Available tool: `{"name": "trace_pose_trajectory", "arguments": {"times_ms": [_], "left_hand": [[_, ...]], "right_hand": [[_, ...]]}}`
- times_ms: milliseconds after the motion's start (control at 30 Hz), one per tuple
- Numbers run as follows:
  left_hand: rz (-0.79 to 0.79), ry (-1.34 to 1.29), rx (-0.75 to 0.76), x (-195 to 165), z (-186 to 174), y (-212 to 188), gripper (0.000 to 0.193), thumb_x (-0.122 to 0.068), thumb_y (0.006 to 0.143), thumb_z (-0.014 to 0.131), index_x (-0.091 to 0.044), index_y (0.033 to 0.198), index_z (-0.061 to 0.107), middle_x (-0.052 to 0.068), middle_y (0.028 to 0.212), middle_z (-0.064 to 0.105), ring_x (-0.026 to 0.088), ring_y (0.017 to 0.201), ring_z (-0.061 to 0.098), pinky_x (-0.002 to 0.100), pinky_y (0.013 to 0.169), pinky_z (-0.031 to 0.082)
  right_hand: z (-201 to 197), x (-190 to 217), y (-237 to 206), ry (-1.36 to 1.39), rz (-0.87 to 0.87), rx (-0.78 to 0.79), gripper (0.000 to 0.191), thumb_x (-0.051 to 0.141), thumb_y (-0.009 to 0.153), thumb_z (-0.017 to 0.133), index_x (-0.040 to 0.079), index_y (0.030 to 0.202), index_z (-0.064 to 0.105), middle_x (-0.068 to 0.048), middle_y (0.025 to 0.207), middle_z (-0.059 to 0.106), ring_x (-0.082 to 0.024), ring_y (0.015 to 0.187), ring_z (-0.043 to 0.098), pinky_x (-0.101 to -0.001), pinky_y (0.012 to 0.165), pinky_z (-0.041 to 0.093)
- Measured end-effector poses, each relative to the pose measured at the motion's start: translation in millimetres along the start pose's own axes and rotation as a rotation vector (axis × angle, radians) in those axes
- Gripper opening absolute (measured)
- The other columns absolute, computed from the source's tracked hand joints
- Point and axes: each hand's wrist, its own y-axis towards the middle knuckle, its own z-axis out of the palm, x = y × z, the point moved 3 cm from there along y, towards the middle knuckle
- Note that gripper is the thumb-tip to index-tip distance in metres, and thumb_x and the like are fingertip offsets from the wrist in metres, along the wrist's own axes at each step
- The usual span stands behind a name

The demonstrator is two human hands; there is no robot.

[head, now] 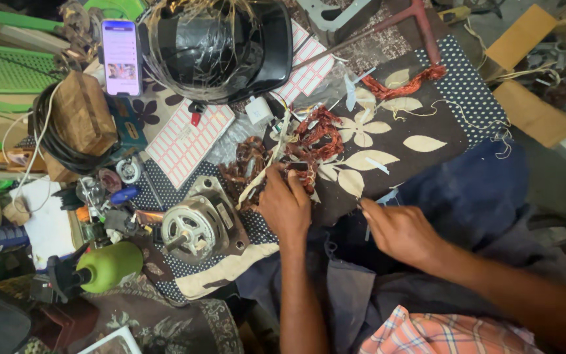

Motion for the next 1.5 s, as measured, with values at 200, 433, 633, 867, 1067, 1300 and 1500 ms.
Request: {"name": "trace_pose_trajectory", "arguments": {"times_ms": [200, 433, 633, 867, 1067, 1300, 1500], "left_hand": [[0.0, -0.014, 0.0, -1, -1, 1, 0.027, -0.023, 0.099, 0.055, -0.003, 0.117, 0.059, 0.023, 0.098, 0.073, 0.046, 0.085, 0.066, 0.056, 0.074, 0.046], [-0.01, -0.056, -0.006, 0, -2, 0, 0.025, -0.022, 0.099, 0.055, -0.003, 0.116, 0.06, 0.022, 0.096, 0.072, 0.044, 0.086, 0.067, 0.052, 0.075, 0.047], [0.001, -0.062, -0.021, -2, -3, 1, 0.024, -0.022, 0.1, 0.055, -0.003, 0.115, 0.06, 0.021, 0.094, 0.072, 0.044, 0.085, 0.067, 0.052, 0.074, 0.047], [0.009, -0.067, -0.027, -1, -2, 1, 0.025, -0.021, 0.1, 0.056, -0.003, 0.116, 0.059, 0.022, 0.094, 0.072, 0.044, 0.086, 0.067, 0.052, 0.074, 0.047], [0.013, -0.065, -0.033, -1, -1, 0, 0.025, -0.022, 0.1, 0.055, -0.003, 0.115, 0.06, 0.022, 0.095, 0.072, 0.045, 0.084, 0.066, 0.053, 0.073, 0.046], [-0.05, -0.079, -0.019, 2, 0, -2, 0.026, -0.024, 0.101, 0.055, -0.004, 0.116, 0.061, 0.022, 0.09, 0.072, 0.045, 0.08, 0.066, 0.053, 0.073, 0.046], [0.016, -0.031, -0.054, 1, 0, -2, 0.027, -0.024, 0.102, 0.054, -0.003, 0.118, 0.059, 0.023, 0.094, 0.071, 0.045, 0.083, 0.066, 0.053, 0.072, 0.045]], "right_hand": [[7, 12, 64, 0.021, -0.041, 0.002, 0.029, 0.011, 0.09, 0.067, 0.0, 0.116, 0.063, -0.016, 0.06, 0.062, -0.036, 0.054, 0.065, -0.0483, 0.049, 0.052], [13, 25, 79, -0.003, -0.006, 0.073, 0.027, 0.011, 0.09, 0.063, 0.001, 0.116, 0.063, -0.017, 0.057, 0.062, -0.038, 0.052, 0.066, -0.0494, 0.047, 0.052], [14, 22, 86, -0.028, -0.018, 0.058, 0.024, 0.012, 0.091, 0.063, 0.001, 0.112, 0.062, -0.018, 0.058, 0.063, -0.039, 0.054, 0.067, -0.0497, 0.048, 0.052], [17, 22, 87, 0.001, -0.003, 0.068, 0.023, 0.012, 0.092, 0.063, 0.001, 0.112, 0.061, -0.018, 0.056, 0.062, -0.039, 0.053, 0.067, -0.0503, 0.048, 0.052], [25, 20, 70, -0.016, 0.053, 0.13, 0.025, 0.01, 0.091, 0.062, 0.002, 0.115, 0.062, -0.019, 0.055, 0.062, -0.04, 0.051, 0.066, -0.0516, 0.048, 0.052], [13, -2, 6, -0.072, -0.009, 0.133, 0.033, 0.006, 0.085, 0.063, -0.001, 0.117, 0.06, -0.013, 0.059, 0.062, -0.033, 0.052, 0.066, -0.0468, 0.047, 0.052], [-8, 4, -18, -0.041, -0.047, 0.053, 0.034, 0.01, 0.084, 0.067, -0.001, 0.116, 0.063, -0.013, 0.058, 0.062, -0.033, 0.048, 0.064, -0.0464, 0.046, 0.051]]}}
